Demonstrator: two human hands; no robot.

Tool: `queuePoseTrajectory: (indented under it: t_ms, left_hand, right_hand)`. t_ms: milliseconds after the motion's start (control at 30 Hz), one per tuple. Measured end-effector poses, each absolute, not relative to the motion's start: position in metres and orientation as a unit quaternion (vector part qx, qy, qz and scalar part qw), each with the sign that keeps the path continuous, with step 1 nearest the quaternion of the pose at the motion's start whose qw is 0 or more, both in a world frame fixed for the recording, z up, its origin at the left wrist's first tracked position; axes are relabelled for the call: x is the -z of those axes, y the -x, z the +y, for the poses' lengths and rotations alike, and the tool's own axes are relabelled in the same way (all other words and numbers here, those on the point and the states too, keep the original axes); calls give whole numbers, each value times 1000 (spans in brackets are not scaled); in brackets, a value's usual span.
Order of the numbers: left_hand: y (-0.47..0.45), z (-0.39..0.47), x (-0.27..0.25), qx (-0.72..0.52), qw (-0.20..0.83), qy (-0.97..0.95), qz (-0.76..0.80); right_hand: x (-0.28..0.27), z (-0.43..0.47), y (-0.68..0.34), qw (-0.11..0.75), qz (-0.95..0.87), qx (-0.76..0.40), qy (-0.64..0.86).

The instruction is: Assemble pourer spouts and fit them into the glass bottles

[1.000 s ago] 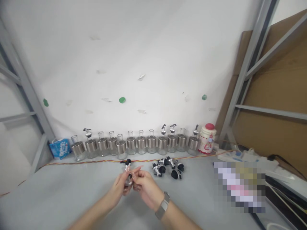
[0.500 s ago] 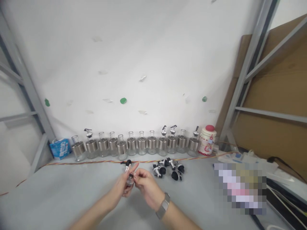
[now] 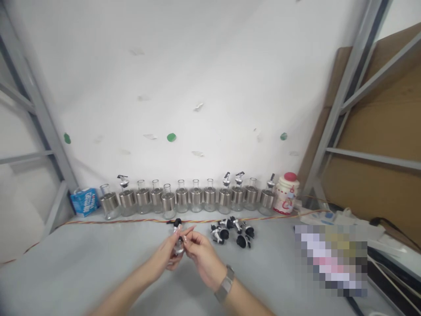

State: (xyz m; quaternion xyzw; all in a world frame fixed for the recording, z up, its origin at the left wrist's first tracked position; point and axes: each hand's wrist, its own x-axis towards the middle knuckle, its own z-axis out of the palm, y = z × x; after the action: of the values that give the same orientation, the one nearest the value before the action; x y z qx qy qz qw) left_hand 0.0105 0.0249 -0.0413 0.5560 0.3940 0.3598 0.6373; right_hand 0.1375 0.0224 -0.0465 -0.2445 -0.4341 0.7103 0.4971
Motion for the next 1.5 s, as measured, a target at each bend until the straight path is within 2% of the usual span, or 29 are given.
queuePoseTrajectory:
  t_ms: [367, 667, 1167, 1500]
  left_hand:
    - [-10, 11, 35, -423, 612, -541, 392]
    - [-13, 27, 52, -370, 646, -522, 417]
    - [-12, 21, 42, -446, 619, -524, 380]
    - [-18, 38, 43, -402, 695, -456, 384]
  right_hand:
    - [46, 22, -137, 483, -492, -673, 266]
    - [45, 21, -137, 495, -549, -609, 288]
    - [39, 22, -140, 458, -532, -662, 262]
    - [42, 34, -146, 503, -507, -641, 280]
